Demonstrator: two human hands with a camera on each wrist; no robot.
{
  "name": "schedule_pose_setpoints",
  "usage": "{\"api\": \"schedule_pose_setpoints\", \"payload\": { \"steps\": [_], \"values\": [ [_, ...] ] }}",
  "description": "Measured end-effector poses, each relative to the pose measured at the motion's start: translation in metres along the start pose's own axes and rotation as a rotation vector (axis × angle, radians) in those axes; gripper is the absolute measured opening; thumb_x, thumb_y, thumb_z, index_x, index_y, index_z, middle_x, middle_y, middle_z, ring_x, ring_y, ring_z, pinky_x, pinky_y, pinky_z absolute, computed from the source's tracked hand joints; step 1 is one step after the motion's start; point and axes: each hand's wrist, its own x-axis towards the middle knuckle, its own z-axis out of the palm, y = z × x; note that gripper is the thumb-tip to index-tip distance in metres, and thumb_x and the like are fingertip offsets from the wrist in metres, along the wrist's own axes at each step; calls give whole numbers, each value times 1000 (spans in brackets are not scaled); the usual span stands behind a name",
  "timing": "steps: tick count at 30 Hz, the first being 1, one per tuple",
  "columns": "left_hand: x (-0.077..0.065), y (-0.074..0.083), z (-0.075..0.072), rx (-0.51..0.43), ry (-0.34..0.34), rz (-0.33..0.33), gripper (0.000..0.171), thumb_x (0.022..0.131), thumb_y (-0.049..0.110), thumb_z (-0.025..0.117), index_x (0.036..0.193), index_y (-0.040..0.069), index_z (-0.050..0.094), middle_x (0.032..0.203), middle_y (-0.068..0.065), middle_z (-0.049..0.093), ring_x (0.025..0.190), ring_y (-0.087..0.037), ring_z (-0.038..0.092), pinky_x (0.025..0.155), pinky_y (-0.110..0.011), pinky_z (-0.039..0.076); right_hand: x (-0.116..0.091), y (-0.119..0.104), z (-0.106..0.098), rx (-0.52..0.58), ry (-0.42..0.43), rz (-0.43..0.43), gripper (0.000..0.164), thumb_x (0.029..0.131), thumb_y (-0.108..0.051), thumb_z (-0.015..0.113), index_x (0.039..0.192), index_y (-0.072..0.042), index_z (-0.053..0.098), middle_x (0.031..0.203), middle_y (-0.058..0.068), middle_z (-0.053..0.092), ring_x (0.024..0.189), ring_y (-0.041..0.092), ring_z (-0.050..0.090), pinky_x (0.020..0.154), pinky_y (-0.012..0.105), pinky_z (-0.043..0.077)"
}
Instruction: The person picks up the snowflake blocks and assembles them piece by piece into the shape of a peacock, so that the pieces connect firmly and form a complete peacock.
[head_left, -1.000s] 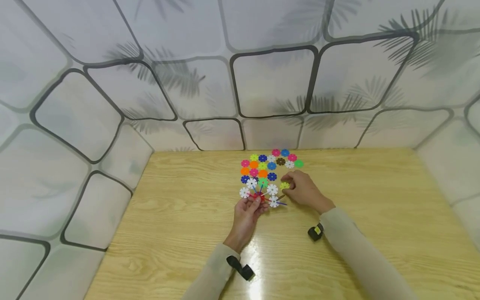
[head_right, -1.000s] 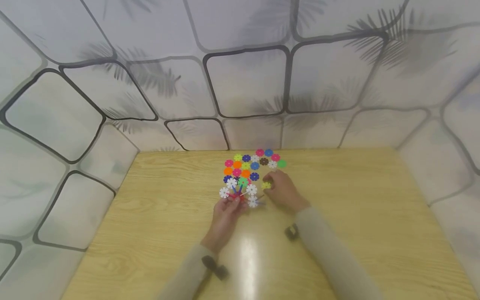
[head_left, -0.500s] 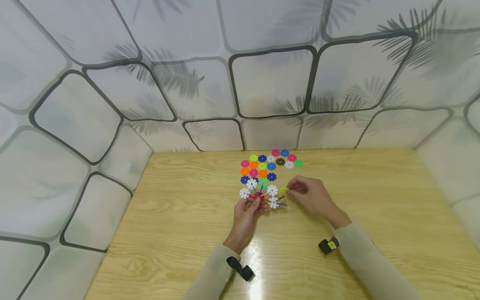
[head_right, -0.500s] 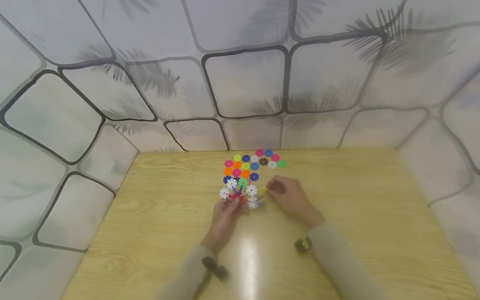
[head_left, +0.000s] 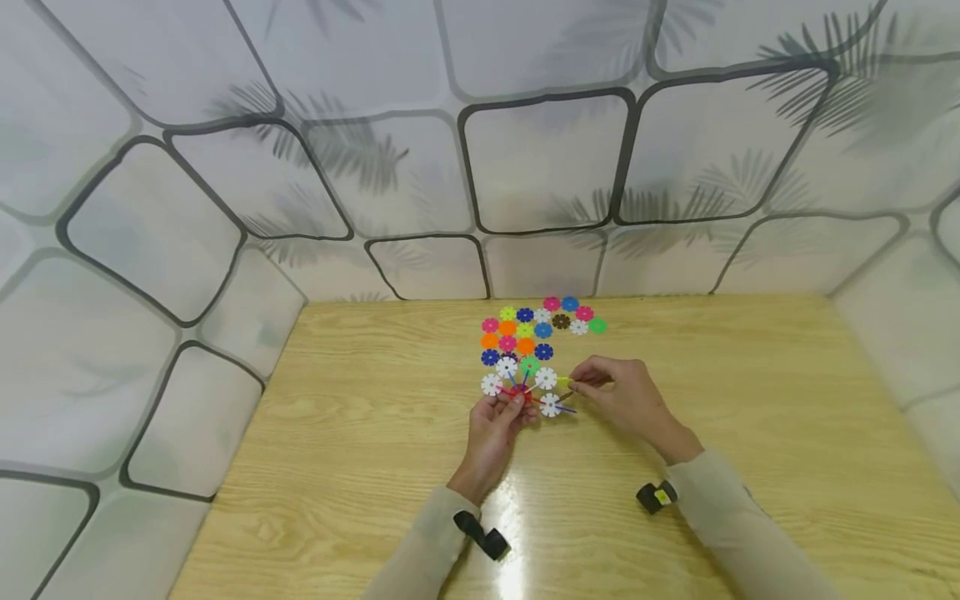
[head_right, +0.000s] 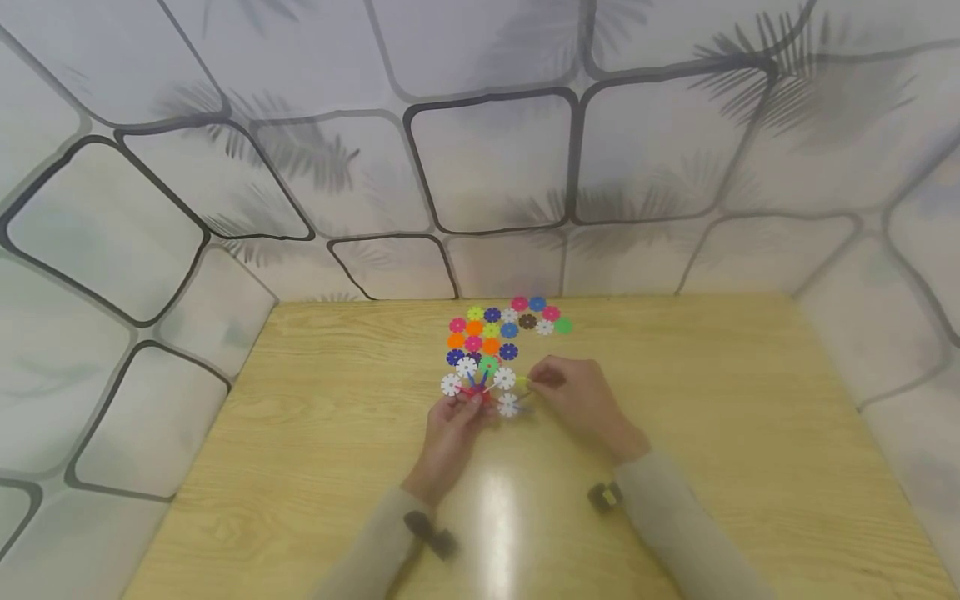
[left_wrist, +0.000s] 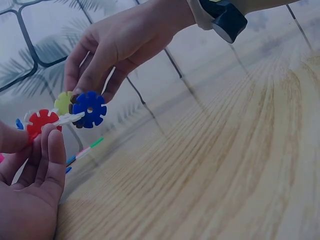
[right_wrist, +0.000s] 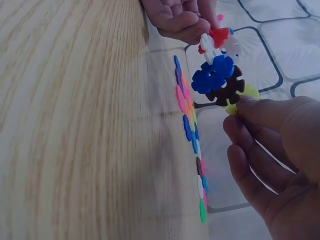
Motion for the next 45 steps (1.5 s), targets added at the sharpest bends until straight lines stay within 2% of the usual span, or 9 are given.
{"api": "schedule_pose_setpoints", "payload": {
  "steps": [11,22,27,30,34,36,39,45],
  "values": [
    [0,-1,-3,19,-81,22,20,108,-6,56,97,10,61,92,1,76,82,-11,75,83,-26,66,-3,2,-4,-23,-58,-81,15,95,2,81,107,-8,82,101,3,85,91,18,80,86,37,67],
    [-2,1,-4,63,-123,38,18,107,-5,57,99,10,63,90,3,76,82,-10,75,82,-27,66,-15,5,5,-43,19,-159,17,90,5,84,101,-8,82,95,4,85,84,16,79,81,33,67],
    [-1,0,-6,88,-143,28,19,107,-6,56,101,10,65,90,3,76,82,-10,74,83,-26,66,-15,7,6,-35,19,-198,18,89,7,83,102,-6,82,97,6,85,86,19,81,82,33,67],
    [0,-1,-7,94,-145,14,20,108,-6,56,102,10,65,90,2,75,82,-9,74,84,-26,65,-13,7,5,-65,21,-261,20,88,9,83,103,-5,81,100,8,85,89,22,82,83,35,68],
    [-1,1,-7,104,-148,9,21,108,-6,56,101,11,65,90,3,76,82,-9,75,84,-26,66,-11,7,5,-176,61,-417,24,85,11,84,104,-2,79,99,9,84,89,24,82,81,38,68],
    [-1,2,-7,105,-156,8,21,108,-5,56,100,12,65,90,4,76,83,-9,75,85,-27,66,-11,6,5,-210,88,-469,25,83,12,85,104,-1,79,98,10,84,88,24,82,79,38,68],
    [-2,3,-7,100,-162,1,20,109,-4,56,100,12,64,91,4,76,84,-9,75,85,-27,66,-10,5,6,-172,101,-457,25,83,12,86,103,-1,79,98,10,84,88,24,82,78,38,68],
    [-2,2,-6,82,-135,-11,20,108,-4,56,101,13,63,92,4,77,85,-9,75,86,-26,65,-12,3,3,-77,53,-346,22,88,10,84,104,-3,80,101,8,85,90,24,83,80,38,68]
  ]
}}
